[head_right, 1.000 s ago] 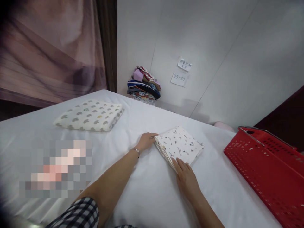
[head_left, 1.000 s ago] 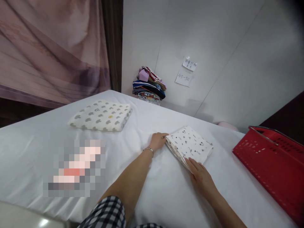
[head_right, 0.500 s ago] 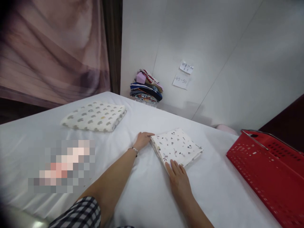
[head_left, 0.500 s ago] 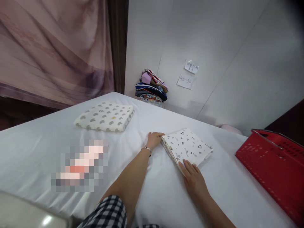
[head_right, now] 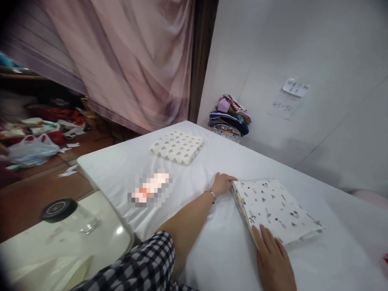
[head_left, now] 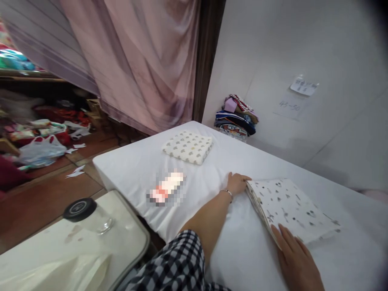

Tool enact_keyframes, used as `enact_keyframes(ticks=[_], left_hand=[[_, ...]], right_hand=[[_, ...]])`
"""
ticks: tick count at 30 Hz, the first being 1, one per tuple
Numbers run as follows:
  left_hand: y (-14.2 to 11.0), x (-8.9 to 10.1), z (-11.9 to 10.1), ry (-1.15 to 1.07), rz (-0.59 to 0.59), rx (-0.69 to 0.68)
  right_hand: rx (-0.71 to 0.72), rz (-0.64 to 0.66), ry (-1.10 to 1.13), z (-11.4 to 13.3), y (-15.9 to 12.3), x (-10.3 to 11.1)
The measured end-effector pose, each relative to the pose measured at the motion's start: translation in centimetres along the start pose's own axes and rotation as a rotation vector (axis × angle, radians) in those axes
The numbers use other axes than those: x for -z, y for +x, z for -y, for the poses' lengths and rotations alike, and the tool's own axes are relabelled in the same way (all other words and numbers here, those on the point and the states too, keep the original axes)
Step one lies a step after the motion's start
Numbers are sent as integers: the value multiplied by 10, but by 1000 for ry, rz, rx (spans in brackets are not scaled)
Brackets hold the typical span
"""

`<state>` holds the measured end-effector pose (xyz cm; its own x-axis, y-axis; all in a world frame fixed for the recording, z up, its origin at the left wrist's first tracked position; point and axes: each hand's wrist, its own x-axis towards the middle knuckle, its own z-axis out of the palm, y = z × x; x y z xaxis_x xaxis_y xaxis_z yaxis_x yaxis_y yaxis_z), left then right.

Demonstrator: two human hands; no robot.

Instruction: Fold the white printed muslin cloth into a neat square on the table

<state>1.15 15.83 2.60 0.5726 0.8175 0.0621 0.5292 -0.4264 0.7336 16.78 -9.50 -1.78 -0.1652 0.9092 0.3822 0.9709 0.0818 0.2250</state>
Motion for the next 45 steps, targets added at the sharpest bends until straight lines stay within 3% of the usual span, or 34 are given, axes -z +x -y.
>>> enact_keyframes(ticks=[8, 13, 17, 23, 31, 34, 36, 38, 41, 45], left_hand=[[-1, 2, -1, -16, 73, 10], [0, 10, -6, -21, 127, 27], [0, 5, -11, 99, 68, 27], [4, 2, -16, 183, -19, -52], [8, 8, -10, 229, -5, 10], [4, 6, -21, 301, -114, -51], [-1, 0, -35, 353, -228, -200], [-10, -11, -52, 378, -261, -377], [-26, -35, -69, 418, -138, -553], [-40, -58, -67, 516, 57, -579]], right_hand=[[41, -44, -40, 4, 5, 8], [39, -34, -26, 1, 3, 0], [-26, 14, -46, 6, 6, -3], [-128, 155, -57, 31, 23, 19], [-217, 261, 150, 41, 38, 48], [-217, 233, 267, 34, 45, 62], [-262, 181, 320, 24, 54, 69], [-329, 131, 330, 10, 64, 70], [-442, 79, 311, -22, 73, 61], [-792, 22, 404, -82, 69, 41]])
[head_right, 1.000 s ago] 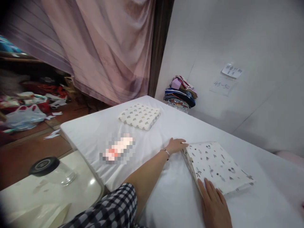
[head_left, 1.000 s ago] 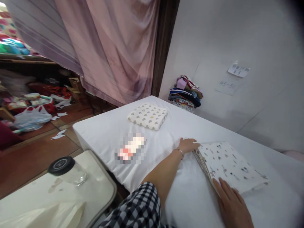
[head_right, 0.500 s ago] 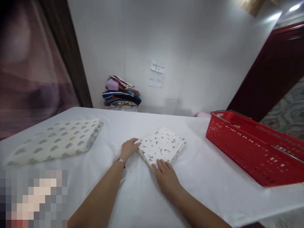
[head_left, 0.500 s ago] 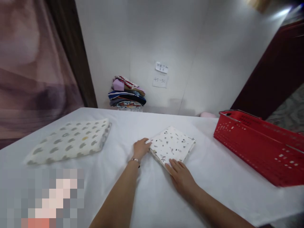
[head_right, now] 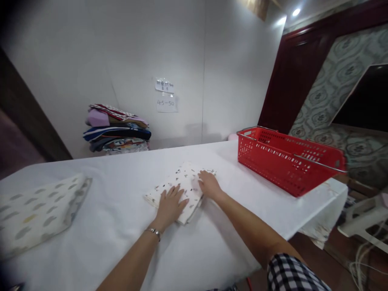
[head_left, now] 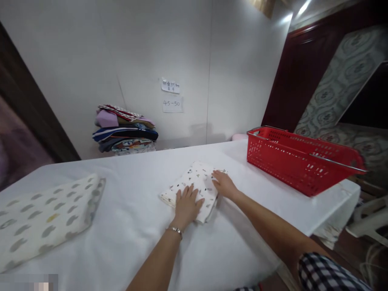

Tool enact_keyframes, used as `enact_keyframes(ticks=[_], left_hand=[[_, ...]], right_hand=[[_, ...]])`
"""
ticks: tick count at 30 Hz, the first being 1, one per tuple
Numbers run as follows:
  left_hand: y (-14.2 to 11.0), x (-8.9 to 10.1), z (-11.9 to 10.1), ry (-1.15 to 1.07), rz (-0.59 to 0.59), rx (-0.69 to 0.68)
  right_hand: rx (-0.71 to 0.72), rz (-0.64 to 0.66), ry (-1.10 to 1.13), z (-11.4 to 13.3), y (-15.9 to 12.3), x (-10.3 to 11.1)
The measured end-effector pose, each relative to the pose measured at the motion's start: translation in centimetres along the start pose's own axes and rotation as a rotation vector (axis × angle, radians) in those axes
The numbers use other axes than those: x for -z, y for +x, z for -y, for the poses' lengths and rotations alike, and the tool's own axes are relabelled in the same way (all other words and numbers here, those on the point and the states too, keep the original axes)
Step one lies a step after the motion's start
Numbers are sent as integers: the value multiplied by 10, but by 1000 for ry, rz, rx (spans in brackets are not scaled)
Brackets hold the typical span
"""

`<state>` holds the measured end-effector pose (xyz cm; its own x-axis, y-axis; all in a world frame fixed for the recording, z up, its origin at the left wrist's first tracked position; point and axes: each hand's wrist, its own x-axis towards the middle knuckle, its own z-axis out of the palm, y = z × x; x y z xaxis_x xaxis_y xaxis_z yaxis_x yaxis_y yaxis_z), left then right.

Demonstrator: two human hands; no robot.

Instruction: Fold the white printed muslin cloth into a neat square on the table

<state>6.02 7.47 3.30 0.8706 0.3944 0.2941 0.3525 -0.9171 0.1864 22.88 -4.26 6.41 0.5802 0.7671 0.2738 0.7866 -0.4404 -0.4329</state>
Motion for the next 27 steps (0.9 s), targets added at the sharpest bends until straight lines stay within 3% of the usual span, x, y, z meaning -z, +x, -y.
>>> enact_keyframes(ticks=[5, 10, 16, 22, 27], left_hand=[[-1, -4, 3, 7, 71, 14], [1, 14, -15, -98, 71, 31], [-15, 9, -45, -136, 194, -109], [-23, -1, -50, 10, 208, -116], [-26, -2, -52, 110, 281, -164]], right_hand=[[-372, -75, 46, -66, 38, 18], [-549, 15, 130, -94, 55, 17], [-543, 78, 226, -95, 77, 12], [-466, -41, 318, -99, 93, 7], [-502, -27, 335, -112, 83, -9]])
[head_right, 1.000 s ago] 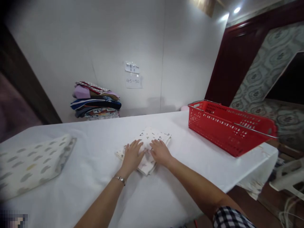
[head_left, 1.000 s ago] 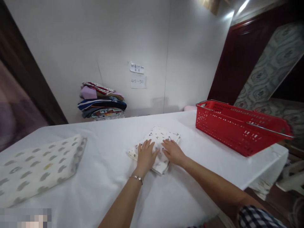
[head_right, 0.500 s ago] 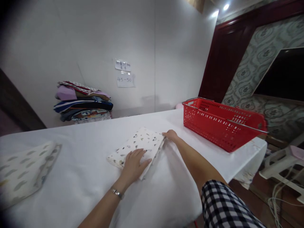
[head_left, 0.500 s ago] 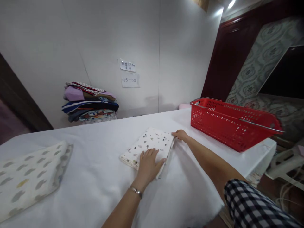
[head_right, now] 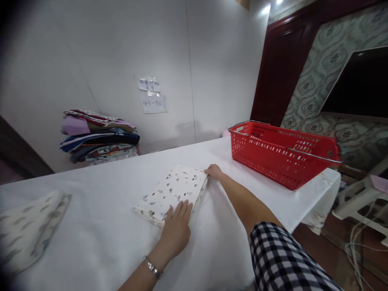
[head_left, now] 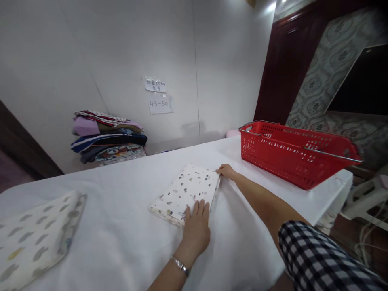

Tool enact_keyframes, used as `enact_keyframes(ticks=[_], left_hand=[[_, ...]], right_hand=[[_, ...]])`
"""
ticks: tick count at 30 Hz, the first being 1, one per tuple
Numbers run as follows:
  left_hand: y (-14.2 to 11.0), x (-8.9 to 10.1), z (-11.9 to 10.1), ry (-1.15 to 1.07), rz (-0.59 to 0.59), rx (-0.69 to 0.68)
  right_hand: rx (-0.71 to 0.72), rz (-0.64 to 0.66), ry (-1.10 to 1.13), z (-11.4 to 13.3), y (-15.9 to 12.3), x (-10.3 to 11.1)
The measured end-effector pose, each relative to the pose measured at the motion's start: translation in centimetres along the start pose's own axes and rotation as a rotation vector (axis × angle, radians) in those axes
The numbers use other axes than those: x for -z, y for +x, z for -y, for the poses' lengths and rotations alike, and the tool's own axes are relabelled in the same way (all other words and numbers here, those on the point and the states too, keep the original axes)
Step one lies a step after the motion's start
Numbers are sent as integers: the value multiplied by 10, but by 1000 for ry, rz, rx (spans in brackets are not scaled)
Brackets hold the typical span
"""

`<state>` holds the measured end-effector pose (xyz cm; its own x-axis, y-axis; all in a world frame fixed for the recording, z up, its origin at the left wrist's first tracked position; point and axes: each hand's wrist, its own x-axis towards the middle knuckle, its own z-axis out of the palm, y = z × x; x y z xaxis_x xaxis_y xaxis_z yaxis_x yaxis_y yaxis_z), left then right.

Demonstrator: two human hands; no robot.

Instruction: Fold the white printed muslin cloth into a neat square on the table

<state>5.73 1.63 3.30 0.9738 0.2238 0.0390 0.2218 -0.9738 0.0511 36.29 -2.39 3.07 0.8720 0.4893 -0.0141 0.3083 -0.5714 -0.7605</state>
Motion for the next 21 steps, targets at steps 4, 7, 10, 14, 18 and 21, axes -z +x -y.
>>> enact_keyframes(ticks=[4, 7, 10, 14, 18, 21], left_hand=[[0, -3, -1, 38, 18, -8], [0, -5, -1, 43, 17, -9], [0, -9, -1, 45, 12, -15], [0, -13, 0, 41, -8, -23], [-2, -4, 1, -6, 0, -18], [-5, 9, 2, -63, 27, -13]], right_hand=[[9, 5, 16, -6, -1, -2], [13, 19, -3, -5, -4, 0], [-3, 52, -40, -4, -8, 3], [-57, 115, -67, 2, -13, 6], [-116, 176, -64, 10, -18, 8], [-148, 209, -42, 17, -21, 11]])
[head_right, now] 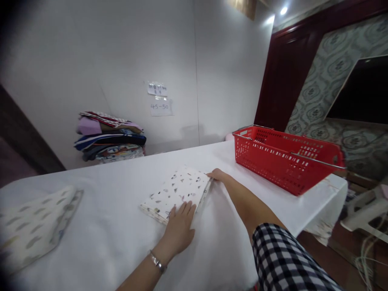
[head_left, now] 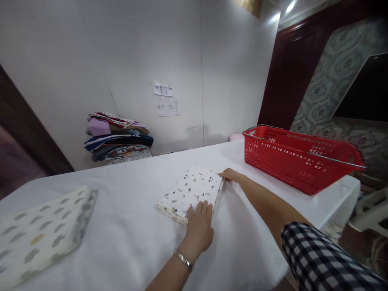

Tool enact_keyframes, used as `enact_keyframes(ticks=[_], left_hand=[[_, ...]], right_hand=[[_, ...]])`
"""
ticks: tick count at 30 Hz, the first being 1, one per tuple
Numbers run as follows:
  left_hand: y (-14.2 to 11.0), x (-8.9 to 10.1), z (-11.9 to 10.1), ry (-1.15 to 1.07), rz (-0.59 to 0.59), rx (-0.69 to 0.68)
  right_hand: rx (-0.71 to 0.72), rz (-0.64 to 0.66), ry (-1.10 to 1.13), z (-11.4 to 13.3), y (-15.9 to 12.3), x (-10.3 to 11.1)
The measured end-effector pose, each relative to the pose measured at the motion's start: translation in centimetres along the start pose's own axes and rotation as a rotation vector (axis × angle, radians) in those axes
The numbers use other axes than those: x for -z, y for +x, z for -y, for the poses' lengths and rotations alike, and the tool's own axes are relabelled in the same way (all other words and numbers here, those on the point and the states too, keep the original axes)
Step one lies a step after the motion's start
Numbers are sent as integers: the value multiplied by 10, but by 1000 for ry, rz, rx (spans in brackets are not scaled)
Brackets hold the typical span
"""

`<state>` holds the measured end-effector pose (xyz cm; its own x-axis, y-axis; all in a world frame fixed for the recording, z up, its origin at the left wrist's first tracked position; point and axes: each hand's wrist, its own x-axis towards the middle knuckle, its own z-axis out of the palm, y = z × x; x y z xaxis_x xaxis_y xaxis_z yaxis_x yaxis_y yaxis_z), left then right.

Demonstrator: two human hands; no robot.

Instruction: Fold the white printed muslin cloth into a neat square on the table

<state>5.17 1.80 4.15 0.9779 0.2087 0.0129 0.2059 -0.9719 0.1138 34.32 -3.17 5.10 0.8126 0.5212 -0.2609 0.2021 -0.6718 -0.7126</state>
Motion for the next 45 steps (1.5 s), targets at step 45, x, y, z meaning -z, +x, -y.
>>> enact_keyframes(ticks=[45], left_hand=[[13, -7, 56, 14, -71, 329]], right_hand=[[579, 129, -673, 44, -5, -63]])
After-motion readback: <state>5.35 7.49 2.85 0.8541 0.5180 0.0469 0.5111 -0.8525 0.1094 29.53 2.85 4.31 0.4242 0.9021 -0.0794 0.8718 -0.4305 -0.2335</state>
